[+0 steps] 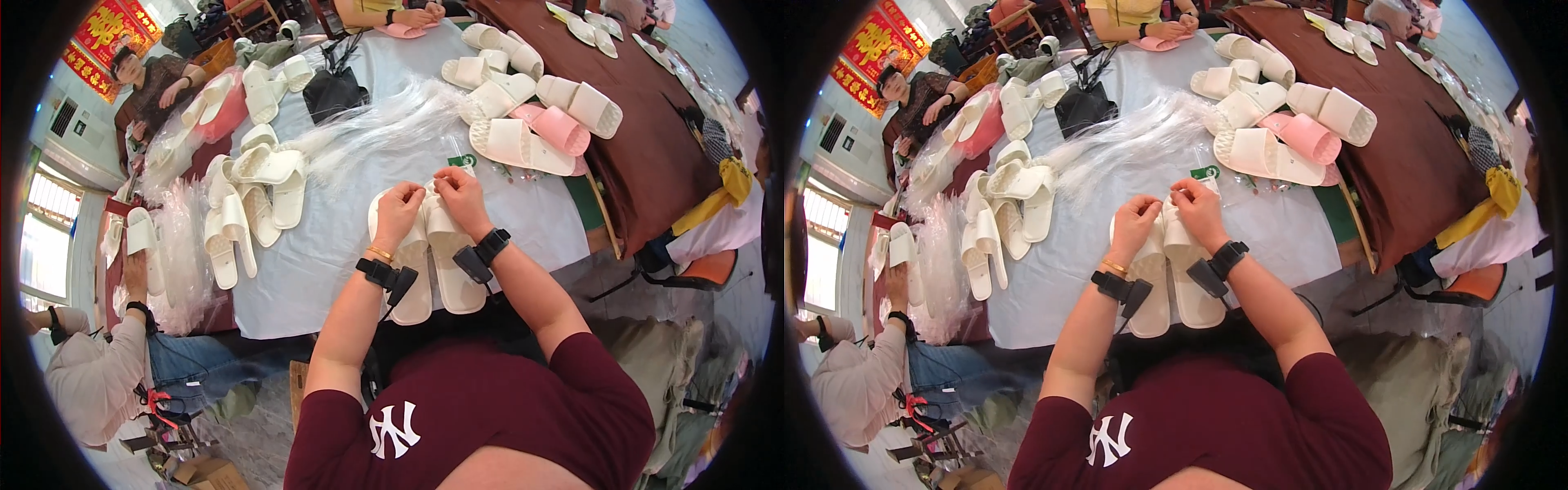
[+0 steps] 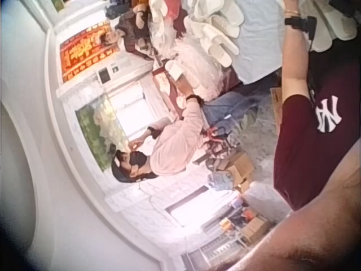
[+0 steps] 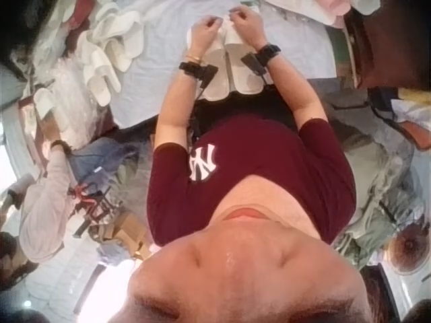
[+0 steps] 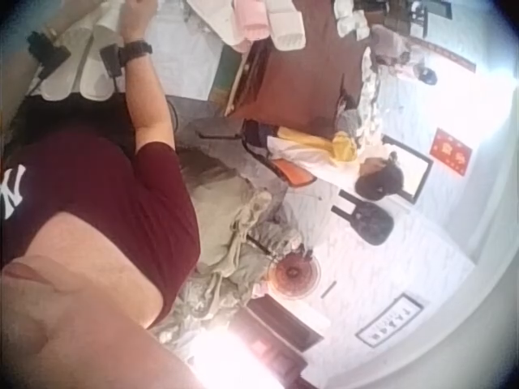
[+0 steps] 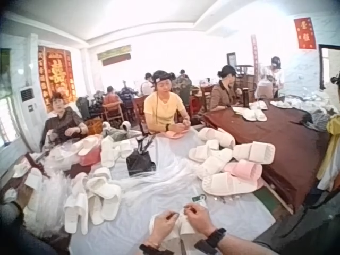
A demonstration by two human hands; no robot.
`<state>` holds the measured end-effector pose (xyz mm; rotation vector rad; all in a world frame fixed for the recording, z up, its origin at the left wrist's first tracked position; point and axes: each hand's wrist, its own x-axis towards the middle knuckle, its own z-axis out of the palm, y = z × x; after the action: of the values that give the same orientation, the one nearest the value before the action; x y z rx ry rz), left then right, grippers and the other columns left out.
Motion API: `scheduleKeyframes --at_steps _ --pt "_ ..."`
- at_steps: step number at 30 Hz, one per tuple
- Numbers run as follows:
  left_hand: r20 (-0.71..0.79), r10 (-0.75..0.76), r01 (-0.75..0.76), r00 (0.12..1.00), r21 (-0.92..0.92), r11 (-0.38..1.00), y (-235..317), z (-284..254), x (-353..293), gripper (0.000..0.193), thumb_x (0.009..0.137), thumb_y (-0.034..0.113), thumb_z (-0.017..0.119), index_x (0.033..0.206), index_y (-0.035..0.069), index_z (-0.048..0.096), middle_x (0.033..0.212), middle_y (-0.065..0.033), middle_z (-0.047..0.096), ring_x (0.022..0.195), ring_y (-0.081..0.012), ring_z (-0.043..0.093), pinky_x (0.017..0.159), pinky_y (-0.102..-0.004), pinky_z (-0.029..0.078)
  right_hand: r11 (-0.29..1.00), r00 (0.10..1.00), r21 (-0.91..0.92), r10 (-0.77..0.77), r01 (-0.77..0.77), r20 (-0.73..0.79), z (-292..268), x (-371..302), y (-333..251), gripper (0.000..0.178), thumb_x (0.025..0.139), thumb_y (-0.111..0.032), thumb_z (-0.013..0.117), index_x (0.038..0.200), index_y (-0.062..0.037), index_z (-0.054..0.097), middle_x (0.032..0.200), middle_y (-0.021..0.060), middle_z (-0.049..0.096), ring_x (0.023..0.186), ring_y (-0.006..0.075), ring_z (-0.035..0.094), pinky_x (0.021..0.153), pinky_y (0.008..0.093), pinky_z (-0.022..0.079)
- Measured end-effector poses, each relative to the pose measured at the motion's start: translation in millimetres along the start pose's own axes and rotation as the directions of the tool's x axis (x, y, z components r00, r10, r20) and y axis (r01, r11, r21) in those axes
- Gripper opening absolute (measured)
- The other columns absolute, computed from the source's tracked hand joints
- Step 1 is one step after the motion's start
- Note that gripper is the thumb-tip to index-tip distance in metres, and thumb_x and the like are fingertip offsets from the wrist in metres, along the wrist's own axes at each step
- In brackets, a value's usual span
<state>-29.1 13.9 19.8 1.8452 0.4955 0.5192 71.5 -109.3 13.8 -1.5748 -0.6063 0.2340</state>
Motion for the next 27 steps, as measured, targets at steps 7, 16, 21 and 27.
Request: scheduleKeyframes --at_steps 7,16,21,27 --pt "-0.039 0.126 -0.123 0.991 0.068 0.990 0 6 -2 0.021 0.086 0.019 0.064 0.092 0.000 0.068 0.078 -0.0125 0.069 0.068 -0.0170 0.063 0.064 -0.0294 0.049 0.993 0.997 -0.097 -0.072 0.073 0.012 -3 -2 0 0.014 0.088 -0.010 0.059 0.094 0.0002 0.066 0.077 0.0096 0.069 0.071 0.0132 0.064 0.064 0.0278 0.050" --pt "-0.016 0.105 -0.104 0.994 0.057 0.993 1 3 -3 0.018 0.086 0.017 0.065 0.092 0.000 0.068 0.080 -0.0110 0.069 0.070 -0.0156 0.063 0.066 -0.0288 0.050 0.998 1.000 0.064 -0.002 0.001 0.018 -1 0 15 0.011 0.090 -0.009 0.058 0.094 -0.0007 0.064 0.083 0.0047 0.068 0.075 0.0096 0.060 0.067 0.0244 0.047" --pt "-0.018 0.122 -0.121 0.992 0.039 0.992 1 4 -2 0.019 0.085 0.018 0.066 0.092 0.000 0.068 0.079 -0.0103 0.069 0.069 -0.0149 0.063 0.066 -0.0289 0.050 0.997 1.000 0.078 0.008 -0.010 0.025 -3 2 12 0.008 0.088 -0.007 0.061 0.093 -0.0009 0.063 0.083 0.0026 0.065 0.075 0.0089 0.058 0.068 0.0239 0.046" --pt "0.000 0.097 -0.097 0.995 0.045 0.994 3 0 -4 0.019 0.085 0.018 0.065 0.092 0.000 0.068 0.078 -0.0111 0.068 0.069 -0.0164 0.062 0.066 -0.0294 0.049 0.997 1.000 0.082 0.016 -0.018 0.026 -4 0 3 0.008 0.087 -0.007 0.063 0.091 -0.0011 0.062 0.082 0.0025 0.063 0.074 0.0090 0.057 0.067 0.0237 0.046"
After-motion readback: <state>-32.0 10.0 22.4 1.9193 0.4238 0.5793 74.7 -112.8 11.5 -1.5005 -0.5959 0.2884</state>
